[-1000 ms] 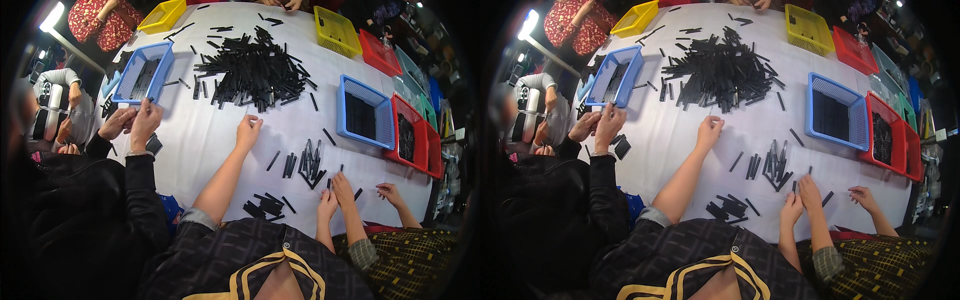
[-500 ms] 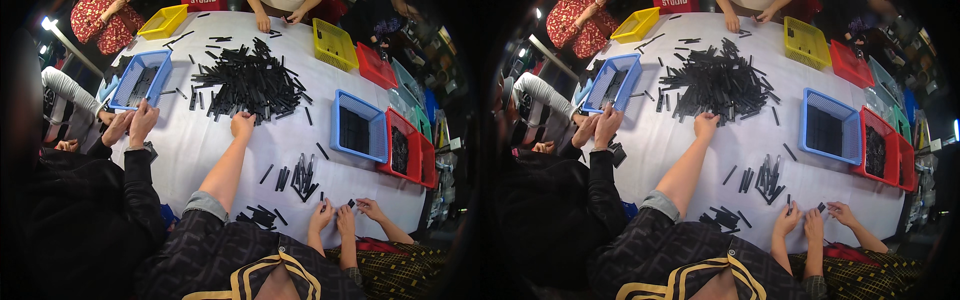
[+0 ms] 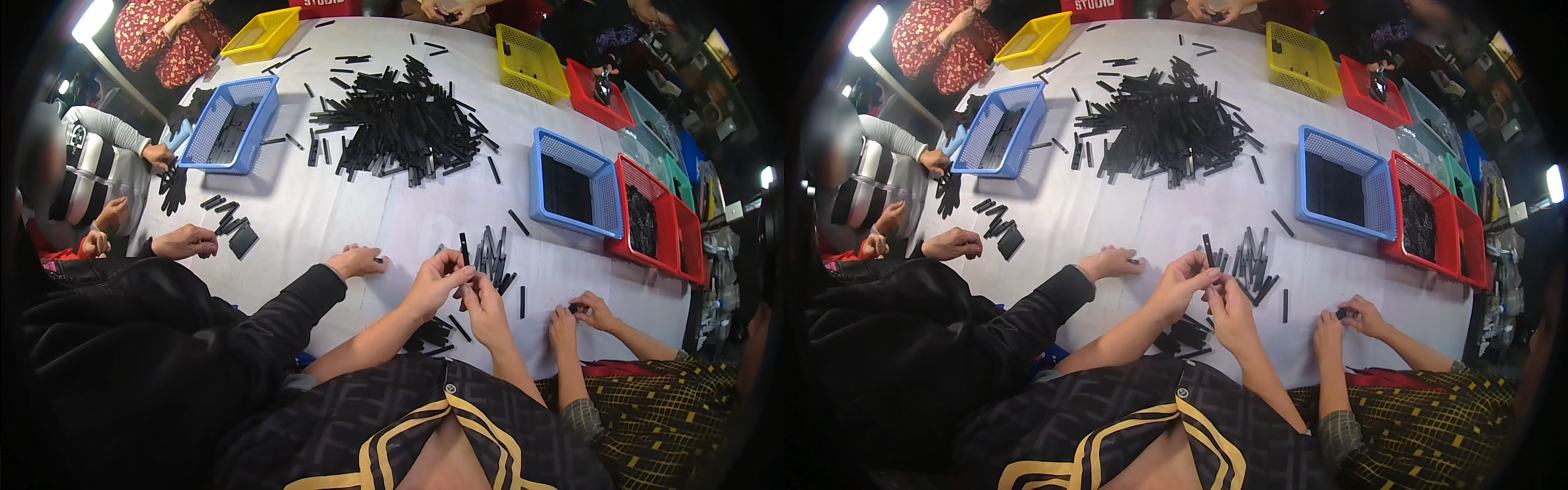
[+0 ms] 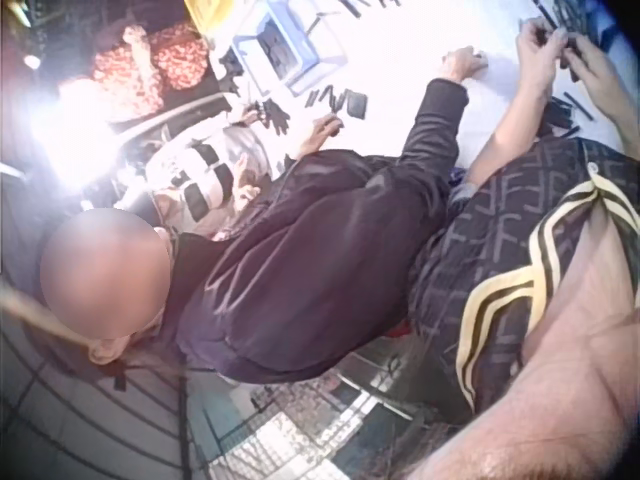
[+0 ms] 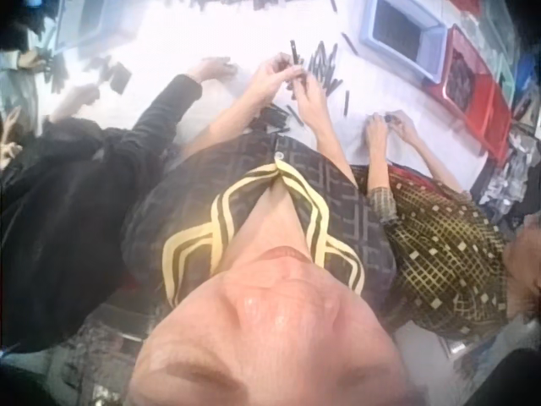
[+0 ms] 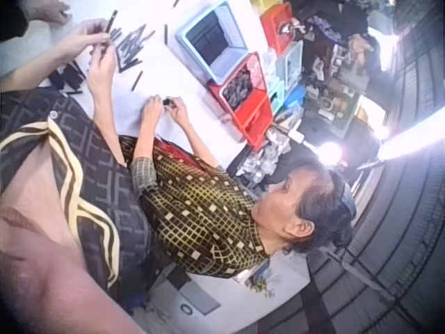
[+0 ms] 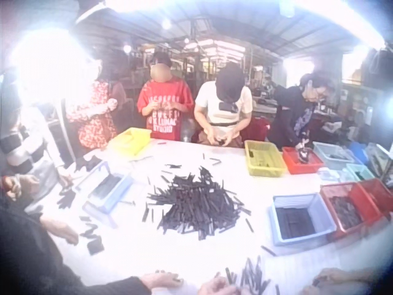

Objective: The person sits at a table with several others and repeatedly picks up small black plastic pieces, snaps them together by hand, and places the assembled units into a blue basket. The task continues throughout the clip with multiple participants performing the same assembly.

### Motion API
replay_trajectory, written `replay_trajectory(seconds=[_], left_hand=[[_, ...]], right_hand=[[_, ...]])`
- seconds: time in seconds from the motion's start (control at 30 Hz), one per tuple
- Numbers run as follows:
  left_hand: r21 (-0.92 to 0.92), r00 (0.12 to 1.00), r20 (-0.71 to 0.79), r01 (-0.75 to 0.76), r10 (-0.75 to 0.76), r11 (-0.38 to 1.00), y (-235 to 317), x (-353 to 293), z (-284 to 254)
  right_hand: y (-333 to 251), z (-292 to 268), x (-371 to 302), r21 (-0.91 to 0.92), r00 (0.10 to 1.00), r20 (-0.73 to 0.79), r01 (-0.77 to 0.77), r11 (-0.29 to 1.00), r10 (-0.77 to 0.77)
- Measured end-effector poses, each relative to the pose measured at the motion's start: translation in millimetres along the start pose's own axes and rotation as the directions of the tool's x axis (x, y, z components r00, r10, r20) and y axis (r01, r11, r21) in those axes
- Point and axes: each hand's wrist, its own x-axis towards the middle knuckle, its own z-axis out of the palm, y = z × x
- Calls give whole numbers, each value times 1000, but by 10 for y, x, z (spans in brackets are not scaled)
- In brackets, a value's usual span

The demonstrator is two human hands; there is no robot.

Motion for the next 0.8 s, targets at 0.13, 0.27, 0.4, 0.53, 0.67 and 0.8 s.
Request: replay_trajectory(seconds=[0.13, 0.27, 0.4, 0.53, 0.67, 0.8], left_hand=[[64, 997, 53, -60, 57, 996, 67, -250, 46], [262, 992, 68, -119, 104, 958, 117, -307, 16], [192, 1000, -18, -18, 22, 981, 388, -329, 139], [211, 995, 58, 62, -76, 976, 476, -335, 120], [415, 990, 139, -75, 18, 907, 380, -307, 26], [226, 985, -69, -138, 158, 964, 521, -298, -71]], right_hand=[[-184, 3, -138, -90, 997, 75, -4, 996, 11], [-323, -22, -289, -51, 989, 146, -24, 998, 31], [-507, -40, -415, 135, 974, 199, -139, 981, 110], [-462, -60, -470, 246, 971, 205, -174, 954, 124], [-241, -62, -460, 226, 979, 189, -112, 968, 69], [510, -95, -362, -204, 980, 66, 197, 959, -187]])
